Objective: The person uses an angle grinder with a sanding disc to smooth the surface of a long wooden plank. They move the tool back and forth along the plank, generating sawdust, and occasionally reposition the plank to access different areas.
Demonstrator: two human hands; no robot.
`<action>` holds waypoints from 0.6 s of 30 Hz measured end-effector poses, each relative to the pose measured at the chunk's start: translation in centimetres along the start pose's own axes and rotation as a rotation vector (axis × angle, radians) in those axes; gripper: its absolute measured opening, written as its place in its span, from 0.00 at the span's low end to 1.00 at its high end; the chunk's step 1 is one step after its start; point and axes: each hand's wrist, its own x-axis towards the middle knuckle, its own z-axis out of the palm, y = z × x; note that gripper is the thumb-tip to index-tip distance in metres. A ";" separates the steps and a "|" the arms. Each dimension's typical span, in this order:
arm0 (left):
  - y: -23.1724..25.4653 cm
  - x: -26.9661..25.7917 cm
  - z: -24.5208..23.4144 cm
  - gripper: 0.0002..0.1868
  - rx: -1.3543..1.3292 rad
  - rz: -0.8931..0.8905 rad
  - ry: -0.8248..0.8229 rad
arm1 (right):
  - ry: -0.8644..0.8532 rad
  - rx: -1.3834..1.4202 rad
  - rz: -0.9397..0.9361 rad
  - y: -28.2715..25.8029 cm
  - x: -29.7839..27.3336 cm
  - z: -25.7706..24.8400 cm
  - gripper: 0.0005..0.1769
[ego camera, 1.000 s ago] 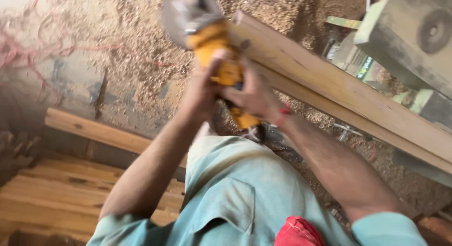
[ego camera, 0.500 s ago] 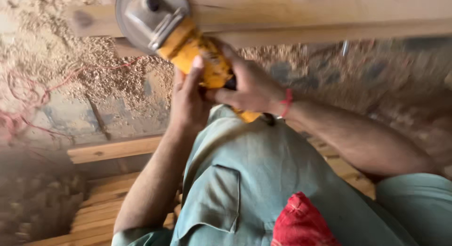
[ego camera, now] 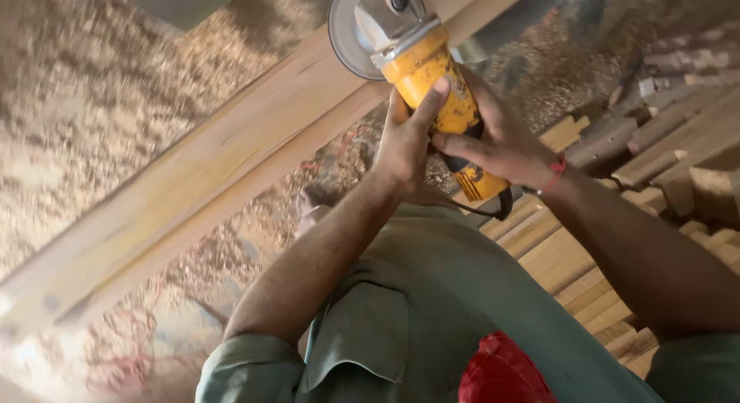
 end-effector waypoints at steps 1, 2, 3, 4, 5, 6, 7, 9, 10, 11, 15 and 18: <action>-0.7 2.1 1.9 0.30 0.013 -0.021 -0.018 | 0.033 -0.006 -0.016 1.1 -0.1 -2.4 0.50; -1.5 4.1 3.8 0.31 0.024 -0.060 -0.025 | 0.055 0.004 0.017 2.0 -0.3 -4.8 0.50; -2.2 6.1 5.7 0.31 0.035 -0.091 -0.024 | 0.068 0.018 0.042 2.8 -0.3 -7.0 0.50; -2.9 8.0 7.4 0.32 0.047 -0.121 -0.022 | 0.081 0.032 0.068 3.5 -0.3 -9.1 0.50; -3.7 9.8 9.0 0.33 0.082 -0.123 -0.049 | 0.101 0.085 0.124 4.2 -0.5 -11.0 0.49; -4.4 11.5 10.5 0.34 0.118 -0.124 -0.075 | 0.121 0.139 0.179 4.8 -0.7 -13.1 0.49; -5.2 13.2 12.0 0.35 0.152 -0.130 -0.105 | 0.143 0.194 0.236 5.5 -1.1 -15.0 0.48; -6.8 16.8 14.9 0.38 0.275 -0.169 -0.086 | 0.196 0.183 0.254 6.9 -1.0 -18.7 0.47; -7.5 18.5 16.2 0.39 0.337 -0.186 -0.076 | 0.220 0.177 0.263 7.7 -0.9 -20.5 0.47; -8.4 20.1 17.6 0.41 0.315 -0.176 -0.101 | 0.249 0.220 0.291 8.4 -0.9 -22.3 0.47; -12.1 26.7 22.8 0.44 0.296 -0.193 -0.128 | 0.345 0.233 0.411 11.7 -1.3 -29.0 0.49; -14.7 31.0 26.0 0.44 0.363 -0.222 -0.104 | 0.385 0.182 0.538 14.3 -1.3 -33.4 0.49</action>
